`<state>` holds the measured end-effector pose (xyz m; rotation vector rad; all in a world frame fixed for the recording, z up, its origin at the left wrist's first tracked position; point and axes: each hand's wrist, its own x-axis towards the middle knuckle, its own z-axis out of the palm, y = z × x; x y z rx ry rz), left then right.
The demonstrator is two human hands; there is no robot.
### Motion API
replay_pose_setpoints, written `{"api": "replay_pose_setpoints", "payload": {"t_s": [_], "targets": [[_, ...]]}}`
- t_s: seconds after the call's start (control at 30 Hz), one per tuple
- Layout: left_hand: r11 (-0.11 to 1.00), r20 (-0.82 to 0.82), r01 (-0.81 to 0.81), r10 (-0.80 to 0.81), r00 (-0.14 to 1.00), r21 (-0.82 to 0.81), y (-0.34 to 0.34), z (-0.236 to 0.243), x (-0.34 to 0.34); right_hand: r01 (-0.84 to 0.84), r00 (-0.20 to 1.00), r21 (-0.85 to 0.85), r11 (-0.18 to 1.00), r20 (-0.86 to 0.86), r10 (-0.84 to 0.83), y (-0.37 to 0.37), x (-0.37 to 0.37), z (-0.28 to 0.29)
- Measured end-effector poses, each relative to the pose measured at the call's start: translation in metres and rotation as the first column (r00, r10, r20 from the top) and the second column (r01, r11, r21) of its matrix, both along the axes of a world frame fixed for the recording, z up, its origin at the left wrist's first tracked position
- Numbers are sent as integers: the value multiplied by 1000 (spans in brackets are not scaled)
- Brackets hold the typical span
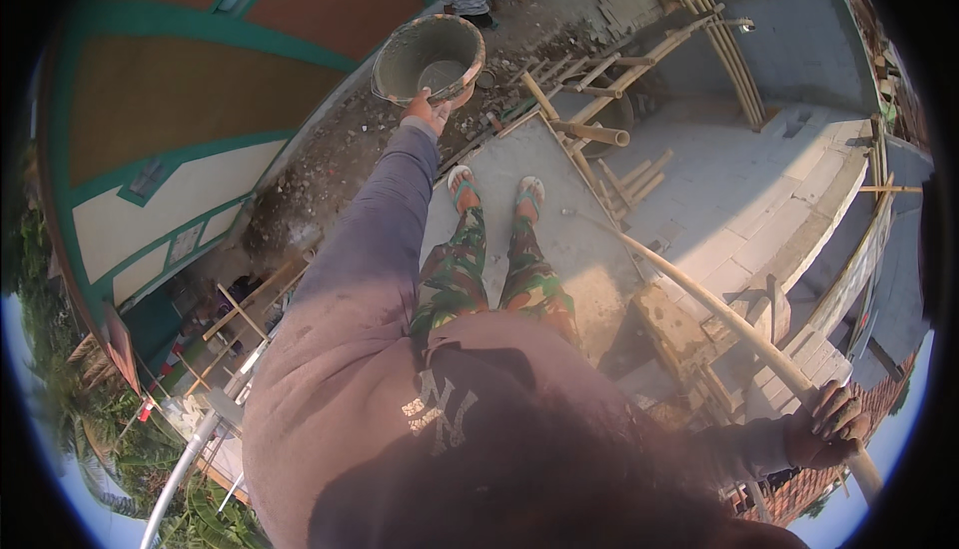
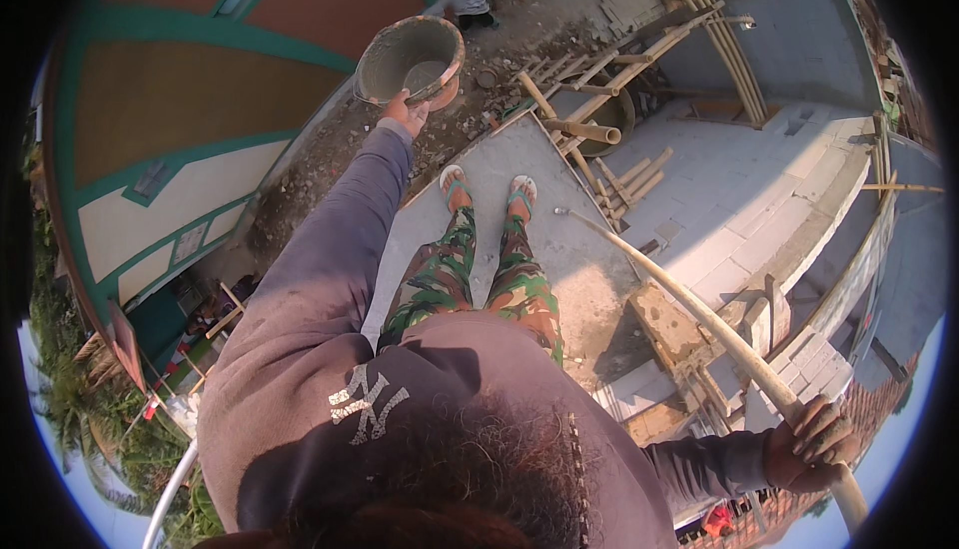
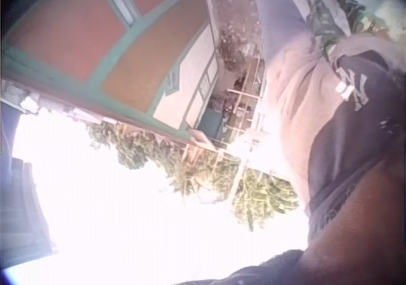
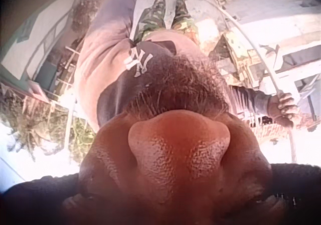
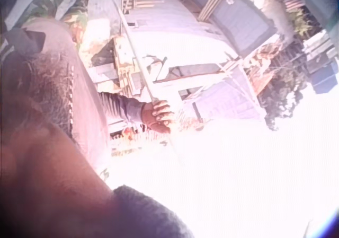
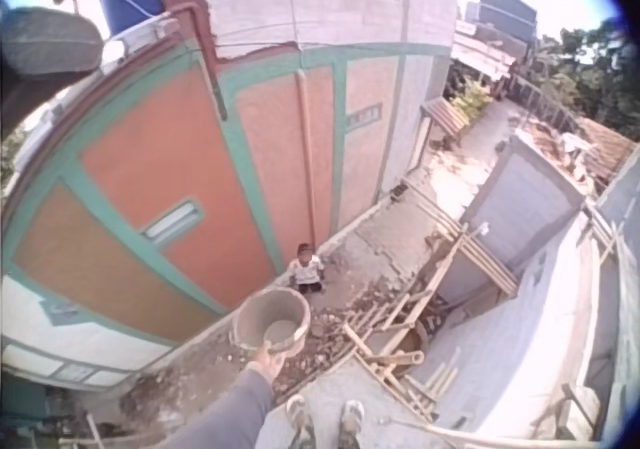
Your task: The person applies cement into the gap of a concrete beam using a trowel and then smooths the surface with a long wooden leveling tool.
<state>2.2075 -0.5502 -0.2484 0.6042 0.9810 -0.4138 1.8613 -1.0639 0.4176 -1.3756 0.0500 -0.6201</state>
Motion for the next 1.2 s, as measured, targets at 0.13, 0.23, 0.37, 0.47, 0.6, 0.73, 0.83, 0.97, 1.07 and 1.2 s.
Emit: {"api": "replay_pose_setpoints", "payload": {"t_s": [0.13, 0.23, 0.37, 0.47, 0.6, 0.73, 0.83, 0.97, 1.07, 1.2], "targets": [[997, 46, 4, -7, 999, 71, -10, -1, 42, 63, 998, -34, 997, -9, -63, 7, -6, -1], [999, 33, -29, 28, 999, 33, -12, -1, 66, 81, 997, -34, 996, -5, -81, 14, -7, 0], [998, 64, 8, -4, 998, -59, 1, -3, 105, 91, 996, -33, 995, 20, -90, 16, -5, -3], [1000, 113, 11, -11, 994, -3, -3, 8, 133, 89, 996, -22, 996, 29, -88, 14, -6, -5], [998, 183, 49, -53, 982, 30, 7, 58, 172, 73, 996, -12, 997, 60, -72, 8, 3, -13], [942, 60, 329, -333, 941, 64, -46, 205, 147, 34, 999, -63, 997, 35, -32, 23, 5, -2], [928, -90, 335, -325, 942, 159, -23, 205, 128, 41, 998, -64, 997, 42, -38, 17, 18, -9], [879, -191, 437, -404, 895, 190, 8, 173, 42, -29, 999, -48, 998, 43, 31, 19, 32, -10], [824, -282, 534, -475, 833, 190, 37, 157, -62, -49, 996, -98, 994, 65, 56, 20, 42, -14], [697, -579, 698, -504, 641, 166, 82, 134, -212, -160, 984, -68, 985, 69, 164, 42, 56, -8]]}}
